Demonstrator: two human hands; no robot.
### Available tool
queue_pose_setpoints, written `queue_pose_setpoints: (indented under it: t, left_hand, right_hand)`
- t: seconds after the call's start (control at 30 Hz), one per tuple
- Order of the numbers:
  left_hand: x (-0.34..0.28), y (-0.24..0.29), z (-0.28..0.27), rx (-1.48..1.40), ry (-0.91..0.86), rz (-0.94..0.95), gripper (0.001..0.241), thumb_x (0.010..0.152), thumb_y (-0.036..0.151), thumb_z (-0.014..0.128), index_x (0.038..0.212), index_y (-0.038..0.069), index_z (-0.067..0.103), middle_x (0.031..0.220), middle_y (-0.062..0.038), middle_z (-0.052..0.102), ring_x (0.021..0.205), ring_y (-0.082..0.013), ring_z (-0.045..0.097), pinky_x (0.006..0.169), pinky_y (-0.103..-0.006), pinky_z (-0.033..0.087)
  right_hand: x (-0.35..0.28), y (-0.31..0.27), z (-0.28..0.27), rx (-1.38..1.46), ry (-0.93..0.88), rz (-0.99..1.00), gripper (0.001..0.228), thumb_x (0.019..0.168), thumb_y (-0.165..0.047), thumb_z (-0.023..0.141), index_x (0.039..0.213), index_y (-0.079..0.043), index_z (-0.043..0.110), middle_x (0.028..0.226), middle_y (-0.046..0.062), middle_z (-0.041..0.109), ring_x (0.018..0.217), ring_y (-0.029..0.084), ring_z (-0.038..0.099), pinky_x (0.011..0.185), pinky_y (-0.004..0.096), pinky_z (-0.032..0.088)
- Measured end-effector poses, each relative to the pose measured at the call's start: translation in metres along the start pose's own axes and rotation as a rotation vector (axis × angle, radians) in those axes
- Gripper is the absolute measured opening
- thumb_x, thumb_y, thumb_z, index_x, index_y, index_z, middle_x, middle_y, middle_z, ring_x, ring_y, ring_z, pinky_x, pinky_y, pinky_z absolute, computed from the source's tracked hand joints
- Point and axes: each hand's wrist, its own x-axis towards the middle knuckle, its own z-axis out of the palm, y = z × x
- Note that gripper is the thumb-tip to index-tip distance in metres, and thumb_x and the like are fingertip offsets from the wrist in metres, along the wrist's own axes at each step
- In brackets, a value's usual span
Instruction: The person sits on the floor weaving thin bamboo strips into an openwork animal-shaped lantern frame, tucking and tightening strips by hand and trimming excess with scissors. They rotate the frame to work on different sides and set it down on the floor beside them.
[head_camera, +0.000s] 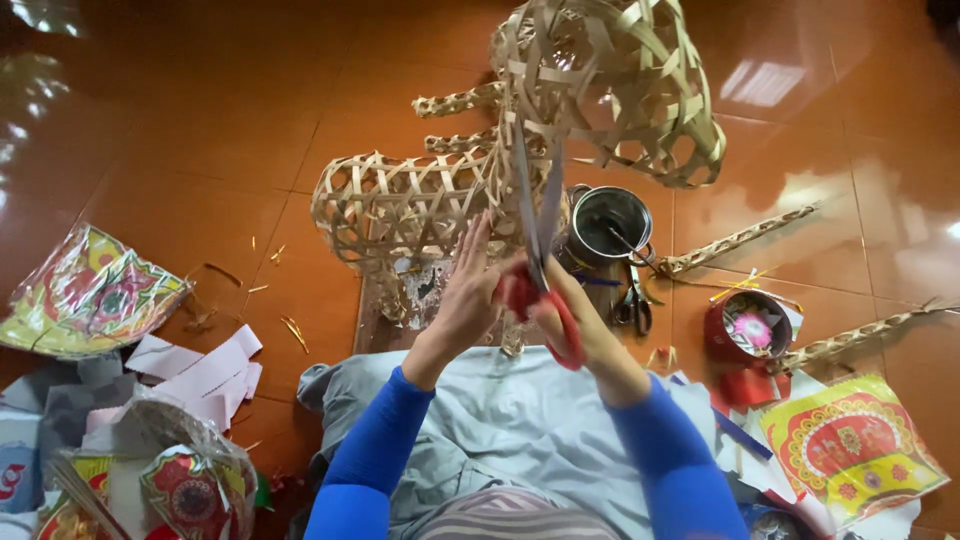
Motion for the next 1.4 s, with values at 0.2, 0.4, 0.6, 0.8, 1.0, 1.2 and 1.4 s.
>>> queue_pose_setpoints:
  t: [0.2,0.4,0.6,0.8,1.0,1.2,1.4]
  left_hand:
    - [-0.004,-0.006,0.018,-0.134,-0.047,-0.161,0.028,0.095,0.016,0.069,0.120,0.007,0.061,0.168,-0.033,0.017,0.147,-0.0432,0.030,0.119,-0.0419,0.032]
    - [0.003,-0.002,0.009,-0.333,0.179,-0.093,0.075,0.087,0.019,0.070,0.153,-0.001,0.040,0.166,-0.024,0.030,0.158,-0.0420,0.025,0.129,-0.0479,0.025]
    - [-0.035,-0.016,-0.007,-0.496,0.350,-0.117,0.034,0.115,0.033,0.046,0.119,0.011,0.072,0.146,-0.021,0.053,0.139,-0.0313,0.050,0.117,-0.0399,0.042]
    - [-0.121,-0.052,0.060,-0.752,0.129,-0.854,0.057,0.111,0.051,0.042,0.097,0.007,0.075,0.058,-0.001,0.057,0.052,-0.0084,0.052,0.048,-0.0309,0.042]
    - [-0.146,-0.023,0.083,-0.705,-0.035,-0.620,0.042,0.109,0.040,0.049,0.100,0.008,0.075,0.082,-0.004,0.072,0.075,-0.0125,0.064,0.068,-0.0328,0.052]
    - [-0.142,-0.017,0.092,-0.668,-0.082,-0.542,0.024,0.102,0.028,0.058,0.099,0.007,0.071,0.088,-0.010,0.075,0.081,-0.0190,0.072,0.073,-0.0355,0.055]
    - [-0.139,0.009,0.127,-0.683,-0.225,-0.551,0.030,0.105,0.032,0.056,0.094,0.008,0.071,0.084,-0.011,0.072,0.077,-0.0226,0.069,0.069,-0.0389,0.053]
  right_hand:
    - [0.079,-0.022,0.029,0.117,0.145,-0.036,0.056,0.107,-0.055,0.053,0.127,-0.003,0.056,0.101,0.006,0.065,0.090,0.014,0.064,0.081,0.028,0.053]
    - [0.044,0.051,-0.005,0.186,0.356,-0.067,0.041,0.117,-0.039,0.055,0.106,0.000,0.058,0.073,0.004,0.058,0.064,0.013,0.052,0.062,0.031,0.042]
    - [-0.128,0.139,-0.019,-0.390,0.739,-0.046,0.042,0.102,-0.039,0.069,0.118,-0.001,0.058,0.089,0.010,0.062,0.074,0.021,0.055,0.064,0.034,0.043]
    - [-0.295,0.263,-0.100,-0.536,0.723,0.738,0.038,0.092,-0.023,0.070,0.127,-0.009,0.062,0.088,0.009,0.066,0.073,0.023,0.058,0.065,0.038,0.045]
    - [-0.271,0.312,-0.178,-1.224,0.373,0.762,0.027,0.102,-0.029,0.067,0.103,-0.004,0.076,0.088,0.014,0.074,0.083,0.029,0.070,0.079,0.040,0.055]
    - [-0.207,0.251,-0.140,-0.799,0.352,0.702,0.029,0.107,-0.025,0.058,0.121,-0.004,0.071,0.102,0.013,0.066,0.081,0.026,0.057,0.068,0.042,0.043]
    - [-0.153,0.180,-0.049,0.345,0.379,0.372,0.047,0.107,-0.027,0.056,0.135,0.010,0.056,0.126,0.016,0.068,0.110,0.022,0.067,0.089,0.039,0.056]
